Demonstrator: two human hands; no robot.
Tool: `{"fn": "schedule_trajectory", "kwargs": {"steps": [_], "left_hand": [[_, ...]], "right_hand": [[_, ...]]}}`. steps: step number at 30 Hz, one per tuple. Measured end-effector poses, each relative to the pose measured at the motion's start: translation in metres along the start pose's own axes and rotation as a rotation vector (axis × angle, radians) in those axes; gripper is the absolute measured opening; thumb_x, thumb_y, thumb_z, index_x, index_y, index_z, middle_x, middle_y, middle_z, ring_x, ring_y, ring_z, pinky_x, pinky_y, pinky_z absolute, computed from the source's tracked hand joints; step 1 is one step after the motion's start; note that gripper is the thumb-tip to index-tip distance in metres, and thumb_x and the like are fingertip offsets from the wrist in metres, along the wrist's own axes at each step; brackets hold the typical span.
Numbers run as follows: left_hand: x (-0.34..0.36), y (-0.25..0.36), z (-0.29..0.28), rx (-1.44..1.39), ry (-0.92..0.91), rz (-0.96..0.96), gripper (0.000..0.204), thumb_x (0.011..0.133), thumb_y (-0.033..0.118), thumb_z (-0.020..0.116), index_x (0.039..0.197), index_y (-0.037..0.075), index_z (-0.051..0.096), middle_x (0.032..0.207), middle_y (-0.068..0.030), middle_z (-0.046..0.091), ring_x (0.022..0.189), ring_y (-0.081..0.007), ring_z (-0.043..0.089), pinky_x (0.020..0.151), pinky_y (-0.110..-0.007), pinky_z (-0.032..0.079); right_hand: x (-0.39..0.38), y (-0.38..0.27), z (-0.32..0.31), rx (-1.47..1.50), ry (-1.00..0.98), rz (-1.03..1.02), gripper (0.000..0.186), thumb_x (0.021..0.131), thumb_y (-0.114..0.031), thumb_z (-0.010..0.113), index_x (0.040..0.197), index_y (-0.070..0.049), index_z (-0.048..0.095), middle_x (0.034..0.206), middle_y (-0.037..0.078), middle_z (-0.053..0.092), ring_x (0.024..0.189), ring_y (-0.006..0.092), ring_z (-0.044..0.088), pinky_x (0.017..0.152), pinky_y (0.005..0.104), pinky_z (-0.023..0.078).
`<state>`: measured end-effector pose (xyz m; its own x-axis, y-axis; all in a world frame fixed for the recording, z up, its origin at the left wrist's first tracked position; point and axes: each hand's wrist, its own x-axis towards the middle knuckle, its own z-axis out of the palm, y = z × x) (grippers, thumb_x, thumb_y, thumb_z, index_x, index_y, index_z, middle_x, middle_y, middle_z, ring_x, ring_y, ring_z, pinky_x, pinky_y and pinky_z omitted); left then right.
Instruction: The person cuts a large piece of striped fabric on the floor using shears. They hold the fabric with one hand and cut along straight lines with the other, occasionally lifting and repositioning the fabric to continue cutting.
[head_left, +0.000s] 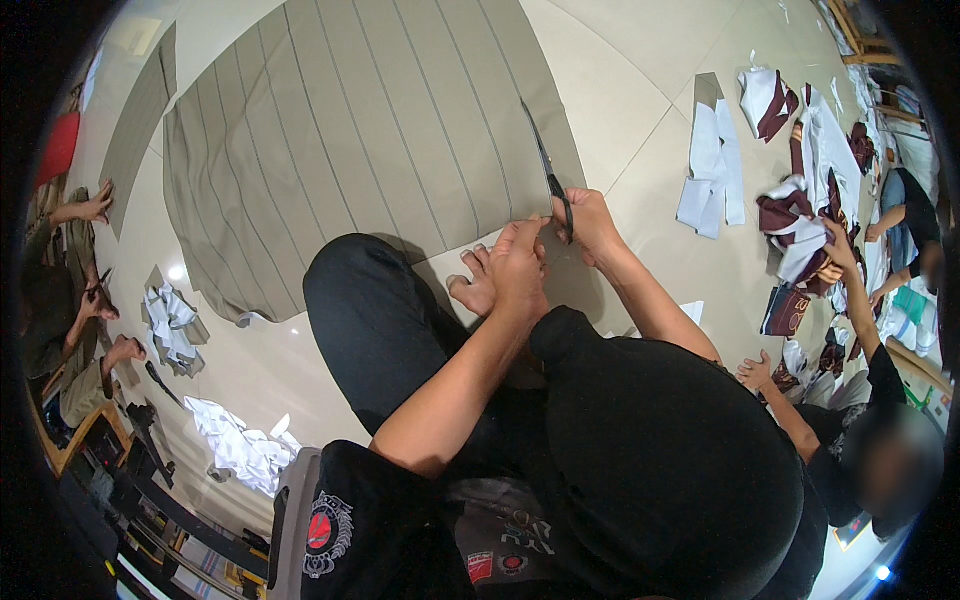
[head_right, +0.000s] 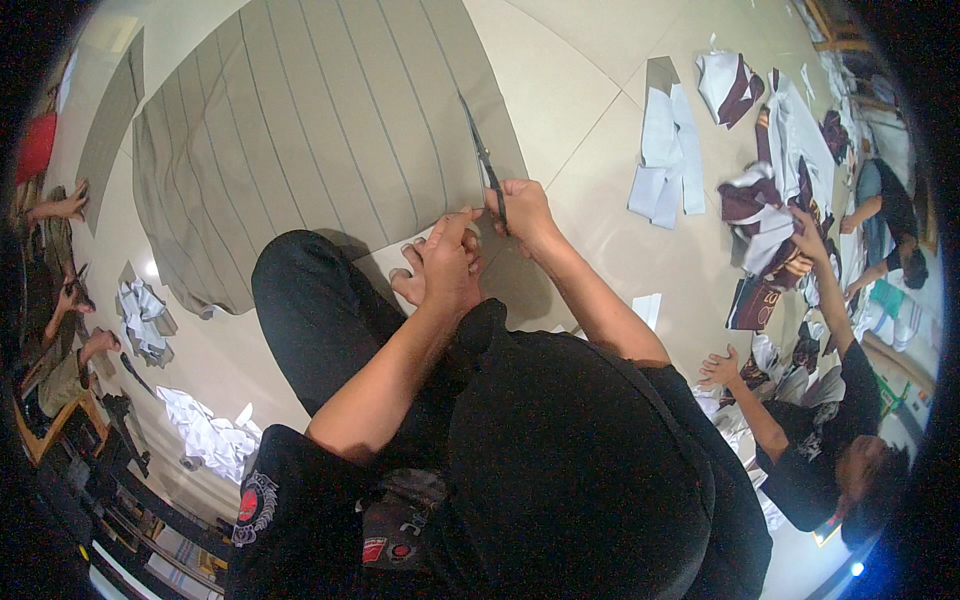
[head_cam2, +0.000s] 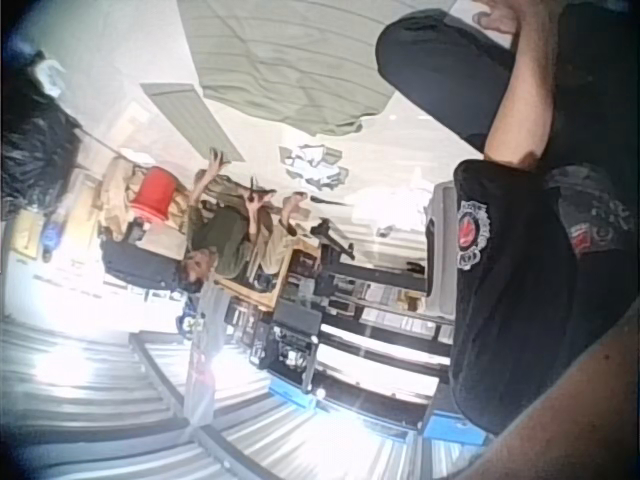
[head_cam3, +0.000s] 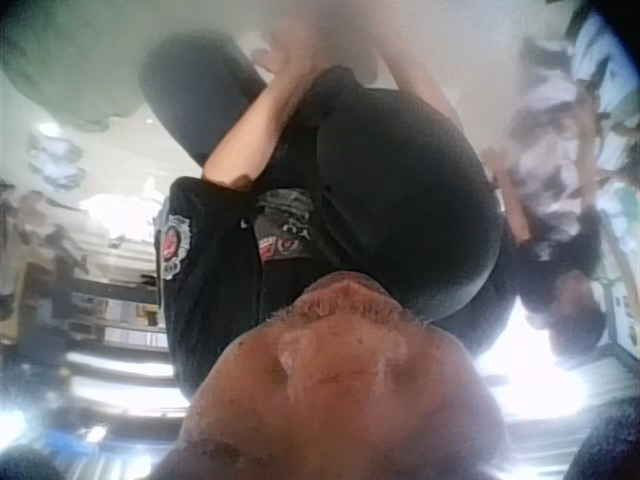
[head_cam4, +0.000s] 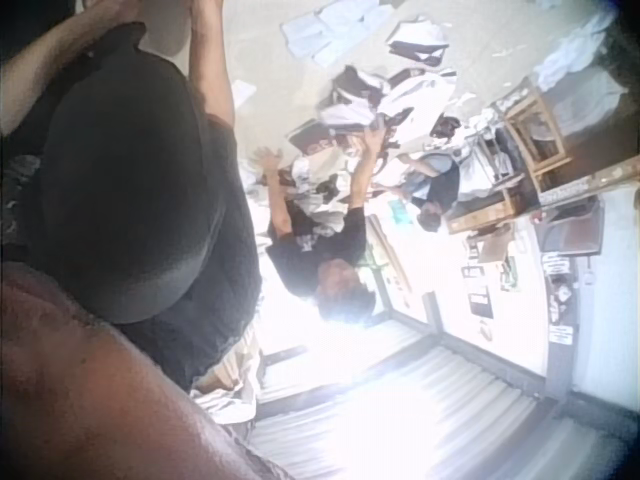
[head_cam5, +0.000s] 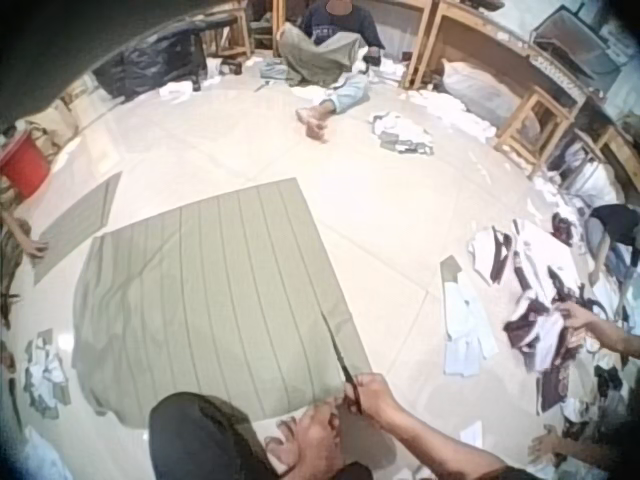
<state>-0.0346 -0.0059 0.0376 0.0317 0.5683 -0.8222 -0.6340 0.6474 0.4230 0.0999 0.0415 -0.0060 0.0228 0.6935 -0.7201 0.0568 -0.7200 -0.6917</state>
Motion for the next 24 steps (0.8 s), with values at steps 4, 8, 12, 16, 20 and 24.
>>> {"fn": "schedule_trajectory", "kwargs": {"steps": [4, 8, 12, 16, 20, 24], "left_hand": [[-0.001, 0.000, 0.000, -0.001, 0.018, -0.006, 0.025, 0.096, 0.031, 0.066, 0.103, 0.007, 0.068, 0.067, 0.0044, 0.048, 0.054, -0.0066, 0.042, 0.044, -0.022, 0.029], [-0.005, 0.003, 0.002, 0.006, 0.015, -0.031, 0.026, 0.096, 0.031, 0.065, 0.104, 0.007, 0.067, 0.067, 0.0032, 0.047, 0.053, -0.0078, 0.041, 0.044, -0.023, 0.029], [-0.004, 0.001, 0.000, -0.002, 0.015, -0.022, 0.025, 0.096, 0.030, 0.065, 0.104, 0.007, 0.067, 0.067, 0.0026, 0.047, 0.053, -0.0078, 0.041, 0.044, -0.024, 0.029], [-0.004, 0.001, -0.001, -0.023, 0.001, -0.033, 0.025, 0.095, 0.031, 0.065, 0.104, 0.007, 0.067, 0.067, 0.0028, 0.046, 0.053, -0.0078, 0.041, 0.044, -0.023, 0.029], [0.009, -0.015, -0.020, -0.189, -0.076, -0.059, 0.025, 0.095, 0.032, 0.066, 0.104, 0.009, 0.067, 0.066, 0.0036, 0.047, 0.053, -0.0074, 0.041, 0.044, -0.023, 0.029], [0.012, -0.016, -0.023, -0.211, -0.086, -0.066, 0.025, 0.095, 0.032, 0.066, 0.105, 0.009, 0.067, 0.066, 0.0043, 0.047, 0.054, -0.0069, 0.041, 0.044, -0.023, 0.029]], "right_hand": [[-0.003, -0.010, 0.002, 0.051, 0.001, -0.001, 0.031, 0.091, -0.025, 0.071, 0.070, -0.005, 0.060, 0.059, 0.002, 0.054, 0.047, 0.0108, 0.048, 0.043, 0.0277, 0.035], [0.004, -0.017, 0.004, 0.065, 0.022, -0.005, 0.033, 0.087, -0.029, 0.074, 0.070, -0.005, 0.057, 0.061, 0.002, 0.053, 0.048, 0.0120, 0.049, 0.043, 0.0281, 0.036], [0.006, -0.025, 0.010, 0.079, 0.014, -0.009, 0.033, 0.085, -0.029, 0.074, 0.069, -0.007, 0.056, 0.059, 0.002, 0.052, 0.047, 0.0128, 0.048, 0.043, 0.0283, 0.036], [0.010, -0.026, 0.009, 0.088, 0.014, -0.005, 0.033, 0.085, -0.028, 0.074, 0.068, -0.008, 0.055, 0.059, 0.002, 0.052, 0.047, 0.0127, 0.049, 0.043, 0.0286, 0.036], [0.012, -0.025, 0.010, 0.088, 0.015, -0.021, 0.032, 0.084, -0.028, 0.074, 0.069, -0.008, 0.055, 0.059, 0.001, 0.052, 0.047, 0.0125, 0.049, 0.044, 0.0280, 0.035], [0.013, -0.023, 0.011, 0.084, 0.011, -0.034, 0.031, 0.084, -0.028, 0.076, 0.070, -0.008, 0.057, 0.060, 0.001, 0.053, 0.048, 0.0119, 0.048, 0.044, 0.0277, 0.035]]}}
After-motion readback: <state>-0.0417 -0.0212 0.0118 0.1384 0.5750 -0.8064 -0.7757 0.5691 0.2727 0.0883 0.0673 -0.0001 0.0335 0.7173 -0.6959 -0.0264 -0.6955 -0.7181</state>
